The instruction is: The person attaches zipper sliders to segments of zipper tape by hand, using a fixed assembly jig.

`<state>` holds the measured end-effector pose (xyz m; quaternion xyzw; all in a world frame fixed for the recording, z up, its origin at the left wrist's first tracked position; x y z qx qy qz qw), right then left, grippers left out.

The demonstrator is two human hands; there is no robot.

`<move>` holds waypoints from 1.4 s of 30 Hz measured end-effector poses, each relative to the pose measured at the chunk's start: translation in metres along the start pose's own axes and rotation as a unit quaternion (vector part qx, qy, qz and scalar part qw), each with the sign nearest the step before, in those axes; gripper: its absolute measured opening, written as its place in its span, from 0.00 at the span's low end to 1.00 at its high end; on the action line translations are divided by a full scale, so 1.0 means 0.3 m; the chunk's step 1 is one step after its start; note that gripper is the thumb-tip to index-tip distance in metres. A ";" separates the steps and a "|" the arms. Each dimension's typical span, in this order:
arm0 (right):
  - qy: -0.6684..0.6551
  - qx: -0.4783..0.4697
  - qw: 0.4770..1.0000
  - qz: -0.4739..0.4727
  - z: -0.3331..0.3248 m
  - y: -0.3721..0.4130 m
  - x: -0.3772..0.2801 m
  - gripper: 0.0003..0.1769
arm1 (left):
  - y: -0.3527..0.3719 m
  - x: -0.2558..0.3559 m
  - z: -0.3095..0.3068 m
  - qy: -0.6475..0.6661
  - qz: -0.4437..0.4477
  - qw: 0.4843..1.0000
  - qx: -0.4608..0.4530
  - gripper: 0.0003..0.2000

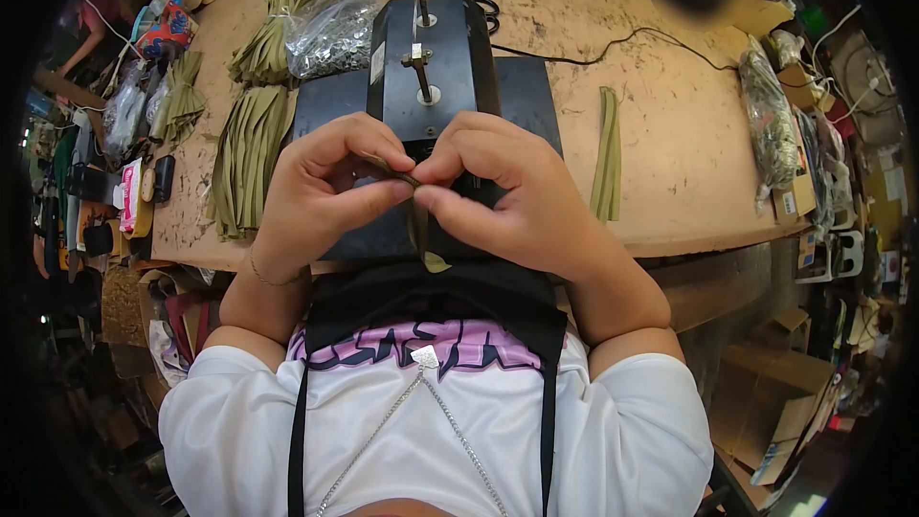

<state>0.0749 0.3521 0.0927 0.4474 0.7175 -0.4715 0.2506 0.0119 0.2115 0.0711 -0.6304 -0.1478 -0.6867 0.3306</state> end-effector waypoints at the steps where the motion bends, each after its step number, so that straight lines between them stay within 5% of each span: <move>1: 0.008 0.003 1.000 0.001 0.000 0.000 0.002 0.05 | -0.002 0.006 -0.001 -0.033 0.030 0.999 0.002 0.12; 6: 0.084 0.036 0.996 -0.001 0.000 -0.008 0.022 0.05 | -0.005 0.050 0.018 -0.218 0.182 0.959 0.010 0.13; 9: 0.104 0.044 0.994 -0.008 -0.005 -0.022 0.034 0.04 | -0.011 0.054 0.014 -0.259 0.192 0.946 0.027 0.13; 16: -0.023 0.076 0.995 -0.057 -0.018 -0.043 0.111 0.06 | -0.100 0.040 -0.130 -0.113 0.065 0.978 0.164 0.06; 19: -0.067 0.076 0.988 -0.120 -0.019 -0.038 0.151 0.08 | -0.184 0.023 -0.197 -0.081 0.076 0.981 0.158 0.06; 42: -0.016 0.074 0.990 -0.118 -0.012 -0.028 0.135 0.09 | -0.290 -0.023 -0.181 -0.054 0.056 0.990 0.115 0.06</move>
Point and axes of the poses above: each hand's wrist, its own y-axis away from the middle knuckle, its own z-axis out of the palm, x = y × z, the point moved 7 cm from there along -y, towards the middle knuckle, and after that the axes turned 5 degrees about y, right-handed, at the moved point
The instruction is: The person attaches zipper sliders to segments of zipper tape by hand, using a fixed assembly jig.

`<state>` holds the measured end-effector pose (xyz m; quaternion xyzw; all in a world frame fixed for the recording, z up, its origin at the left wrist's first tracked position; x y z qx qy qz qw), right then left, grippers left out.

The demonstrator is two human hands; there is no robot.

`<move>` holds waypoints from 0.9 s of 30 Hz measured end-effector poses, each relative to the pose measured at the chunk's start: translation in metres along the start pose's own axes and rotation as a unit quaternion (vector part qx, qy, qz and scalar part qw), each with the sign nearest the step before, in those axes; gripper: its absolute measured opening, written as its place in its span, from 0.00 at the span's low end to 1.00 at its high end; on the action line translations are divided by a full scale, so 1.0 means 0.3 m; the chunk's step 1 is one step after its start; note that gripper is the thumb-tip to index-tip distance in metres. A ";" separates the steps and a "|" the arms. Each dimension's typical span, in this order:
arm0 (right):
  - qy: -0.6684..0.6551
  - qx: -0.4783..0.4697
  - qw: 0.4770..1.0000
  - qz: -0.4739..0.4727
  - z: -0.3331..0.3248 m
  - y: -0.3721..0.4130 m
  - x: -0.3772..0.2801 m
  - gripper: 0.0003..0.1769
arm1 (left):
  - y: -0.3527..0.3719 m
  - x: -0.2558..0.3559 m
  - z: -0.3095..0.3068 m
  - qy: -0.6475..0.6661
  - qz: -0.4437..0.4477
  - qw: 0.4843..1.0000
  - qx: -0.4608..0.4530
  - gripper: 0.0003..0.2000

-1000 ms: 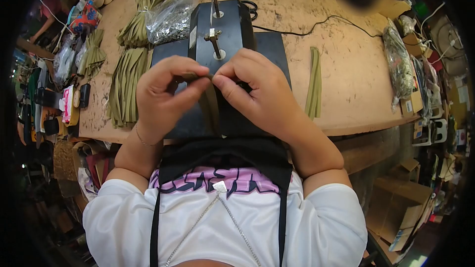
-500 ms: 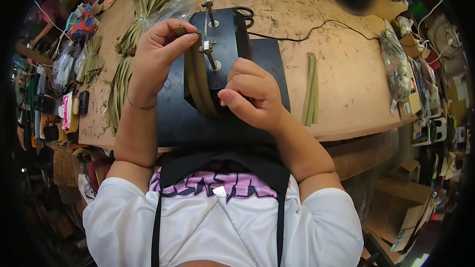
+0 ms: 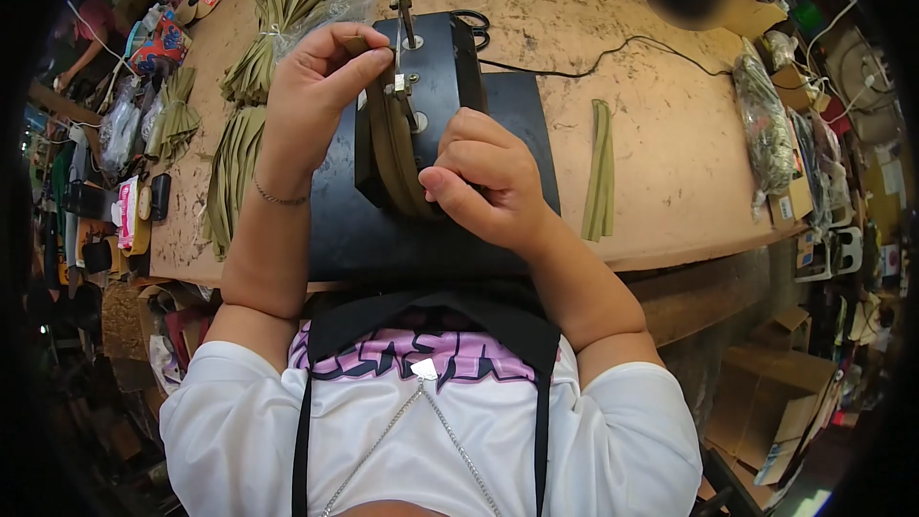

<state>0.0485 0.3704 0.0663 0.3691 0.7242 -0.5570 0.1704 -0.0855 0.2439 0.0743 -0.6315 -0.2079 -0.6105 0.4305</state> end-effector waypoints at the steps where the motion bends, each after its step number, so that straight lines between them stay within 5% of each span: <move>1: 0.001 -0.003 1.000 0.001 0.000 -0.001 -0.001 0.09 | 0.002 0.006 0.001 0.001 0.003 1.000 0.000 0.06; 4: -0.051 -0.030 0.997 0.040 -0.013 -0.010 -0.001 0.07 | 0.023 0.033 0.001 -0.007 0.010 1.000 0.002 0.06; 11: 0.177 0.117 0.977 0.025 -0.031 -0.129 -0.145 0.05 | 0.161 0.127 0.067 0.028 0.020 0.999 0.000 0.05; 18: 0.156 0.117 0.980 0.027 -0.010 -0.113 -0.130 0.05 | 0.200 0.137 0.078 0.081 0.048 0.996 -0.001 0.08; 23: 0.218 0.084 0.972 0.009 -0.016 -0.120 -0.130 0.06 | 0.190 0.131 0.073 -0.012 0.097 0.995 -0.031 0.08; 27: 0.114 0.065 0.990 0.049 -0.011 -0.090 -0.059 0.12 | 0.124 0.135 0.024 -0.067 0.063 0.996 0.014 0.06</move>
Point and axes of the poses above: each hand's wrist, its own y-axis away from the middle knuckle, its own z-axis out of the palm, x = y × z, the point moved 7 cm from there along -y, towards the middle knuckle, and after that the axes turned 5 degrees about y, right-handed, at the moved point
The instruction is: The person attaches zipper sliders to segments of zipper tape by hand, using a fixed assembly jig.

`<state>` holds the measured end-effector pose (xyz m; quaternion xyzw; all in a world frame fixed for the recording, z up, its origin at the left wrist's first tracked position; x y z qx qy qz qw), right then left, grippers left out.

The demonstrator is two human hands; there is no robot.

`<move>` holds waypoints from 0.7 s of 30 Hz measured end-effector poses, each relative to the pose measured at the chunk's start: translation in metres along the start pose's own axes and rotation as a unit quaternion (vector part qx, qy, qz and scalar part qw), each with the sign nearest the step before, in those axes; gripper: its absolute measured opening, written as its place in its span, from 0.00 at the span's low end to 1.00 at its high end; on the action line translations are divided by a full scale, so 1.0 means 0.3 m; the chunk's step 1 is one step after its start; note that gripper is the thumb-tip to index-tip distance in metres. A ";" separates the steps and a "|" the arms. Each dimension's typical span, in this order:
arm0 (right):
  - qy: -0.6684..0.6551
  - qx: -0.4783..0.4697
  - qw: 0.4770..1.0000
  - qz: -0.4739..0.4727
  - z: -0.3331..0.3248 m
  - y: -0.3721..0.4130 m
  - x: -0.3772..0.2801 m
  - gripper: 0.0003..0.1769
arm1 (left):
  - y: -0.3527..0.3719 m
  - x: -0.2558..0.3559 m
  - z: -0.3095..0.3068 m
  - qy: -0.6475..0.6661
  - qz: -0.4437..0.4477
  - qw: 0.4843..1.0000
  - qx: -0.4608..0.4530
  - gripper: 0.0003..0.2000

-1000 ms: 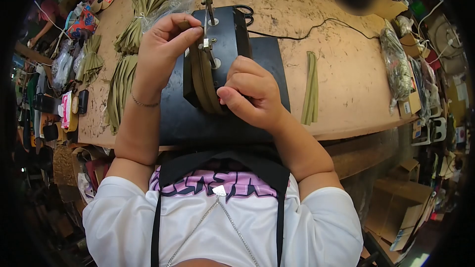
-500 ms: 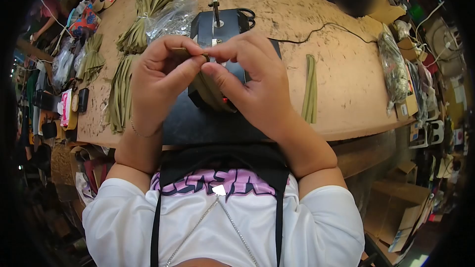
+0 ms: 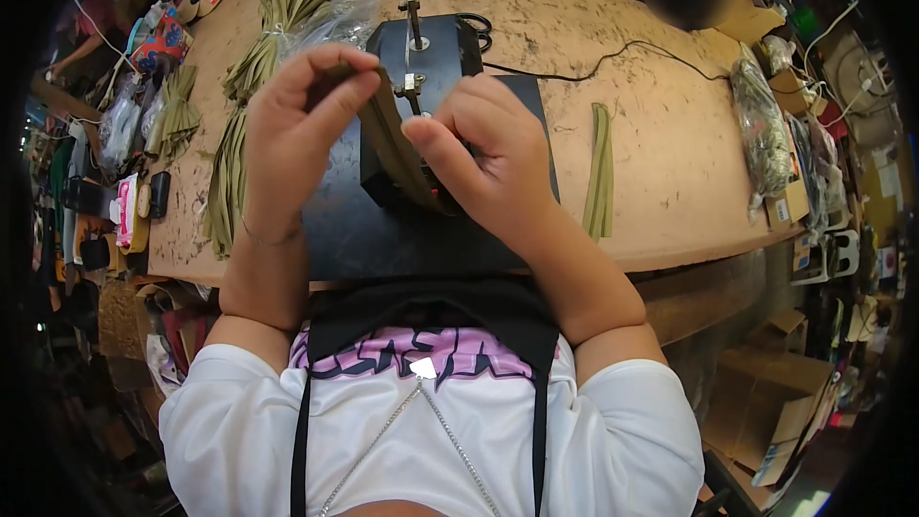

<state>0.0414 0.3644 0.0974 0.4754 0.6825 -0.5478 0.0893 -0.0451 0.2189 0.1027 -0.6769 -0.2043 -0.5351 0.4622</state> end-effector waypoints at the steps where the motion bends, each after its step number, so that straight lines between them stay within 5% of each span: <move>1: -0.062 -0.017 0.998 0.003 0.009 0.015 0.024 0.14 | -0.028 -0.036 -0.016 0.012 -0.006 1.000 0.001 0.06; 3: -0.087 -0.047 0.993 -0.061 0.034 0.026 0.052 0.19 | -0.068 -0.078 -0.040 0.010 -0.023 1.000 -0.008 0.07; 21: -0.104 -0.047 0.990 -0.081 0.027 0.044 0.057 0.19 | -0.104 -0.117 -0.003 0.063 -0.025 0.998 -0.009 0.07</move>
Point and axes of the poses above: each hand's wrist, its own y-axis away from the middle knuckle, its own z-axis out of the palm, x = y × z, the point moved 7 cm from there along -y, towards the middle knuckle, and after that the axes turned 5 degrees about y, right-handed, at the moved point
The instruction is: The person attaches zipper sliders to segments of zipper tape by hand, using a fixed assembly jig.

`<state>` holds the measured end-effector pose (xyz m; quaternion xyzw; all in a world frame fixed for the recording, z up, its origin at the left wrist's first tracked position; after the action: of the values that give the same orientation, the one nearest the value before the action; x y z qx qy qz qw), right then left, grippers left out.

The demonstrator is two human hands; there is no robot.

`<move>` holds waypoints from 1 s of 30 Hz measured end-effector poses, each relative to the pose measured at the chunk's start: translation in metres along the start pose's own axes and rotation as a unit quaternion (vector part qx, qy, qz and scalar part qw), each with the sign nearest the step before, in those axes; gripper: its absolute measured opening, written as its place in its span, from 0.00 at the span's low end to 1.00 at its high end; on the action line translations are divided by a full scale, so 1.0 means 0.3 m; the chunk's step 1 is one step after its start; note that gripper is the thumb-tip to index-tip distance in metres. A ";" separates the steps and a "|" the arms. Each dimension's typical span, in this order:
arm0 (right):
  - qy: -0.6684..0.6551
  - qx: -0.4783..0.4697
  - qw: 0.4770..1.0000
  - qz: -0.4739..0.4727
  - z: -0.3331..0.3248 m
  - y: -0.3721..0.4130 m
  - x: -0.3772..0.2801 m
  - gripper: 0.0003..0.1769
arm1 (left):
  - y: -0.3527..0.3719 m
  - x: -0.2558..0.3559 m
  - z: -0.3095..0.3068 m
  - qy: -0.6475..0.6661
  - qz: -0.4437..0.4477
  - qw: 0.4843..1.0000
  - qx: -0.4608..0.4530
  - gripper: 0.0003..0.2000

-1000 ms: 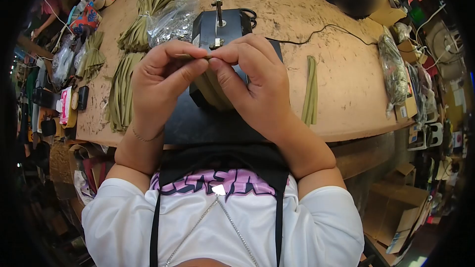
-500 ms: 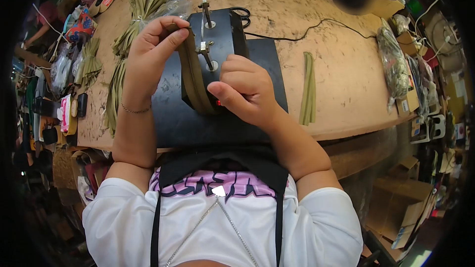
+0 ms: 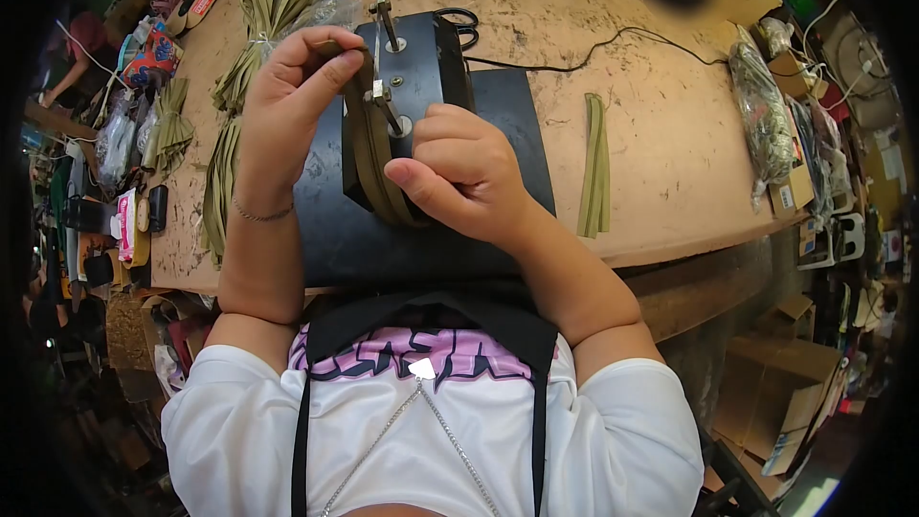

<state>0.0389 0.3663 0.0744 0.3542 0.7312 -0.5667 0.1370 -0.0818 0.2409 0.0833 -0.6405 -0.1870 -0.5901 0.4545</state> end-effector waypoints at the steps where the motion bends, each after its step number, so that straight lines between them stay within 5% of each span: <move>1: 0.003 -0.003 1.000 -0.002 -0.001 0.001 0.000 0.19 | 0.004 0.008 -0.001 -0.008 0.004 1.000 0.003 0.06; 4: -0.009 -0.019 0.998 0.062 -0.011 0.002 -0.007 0.12 | 0.035 0.058 0.001 -0.033 0.014 0.999 0.010 0.06; 6: 0.062 0.056 0.996 0.031 -0.026 -0.018 -0.060 0.07 | 0.084 0.094 0.012 -0.051 0.016 0.998 0.015 0.06; 12: 0.103 0.112 0.988 -0.038 -0.014 -0.033 -0.135 0.19 | 0.198 0.136 0.084 -0.043 0.081 0.995 -0.037 0.07; 17: 0.038 0.103 0.994 0.024 -0.004 -0.004 -0.127 0.16 | 0.231 0.154 0.091 -0.049 0.050 0.995 -0.070 0.07; 21: -0.029 0.115 0.983 0.143 -0.002 0.000 -0.129 0.10 | 0.239 0.182 0.094 -0.075 0.107 0.988 -0.077 0.07; 23: -0.025 0.060 0.989 0.131 0.002 -0.011 -0.124 0.08 | 0.240 0.197 0.096 -0.088 0.137 0.984 -0.072 0.08; 30: -0.085 0.057 0.973 0.205 -0.002 0.012 -0.116 0.07 | 0.260 0.185 0.105 -0.001 0.026 0.995 -0.096 0.10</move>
<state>0.0662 0.3546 0.0929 0.4546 0.5952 -0.5953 0.2911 0.0102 0.2094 0.1099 -0.6865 -0.1137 -0.5927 0.4056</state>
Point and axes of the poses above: each hand's wrist, its own y-axis away from the middle knuckle, its own z-axis out of the palm, x = y × z, the point moved 7 cm from there along -y, towards the middle knuckle, and after that the axes turned 5 degrees about y, right-handed, at the moved point
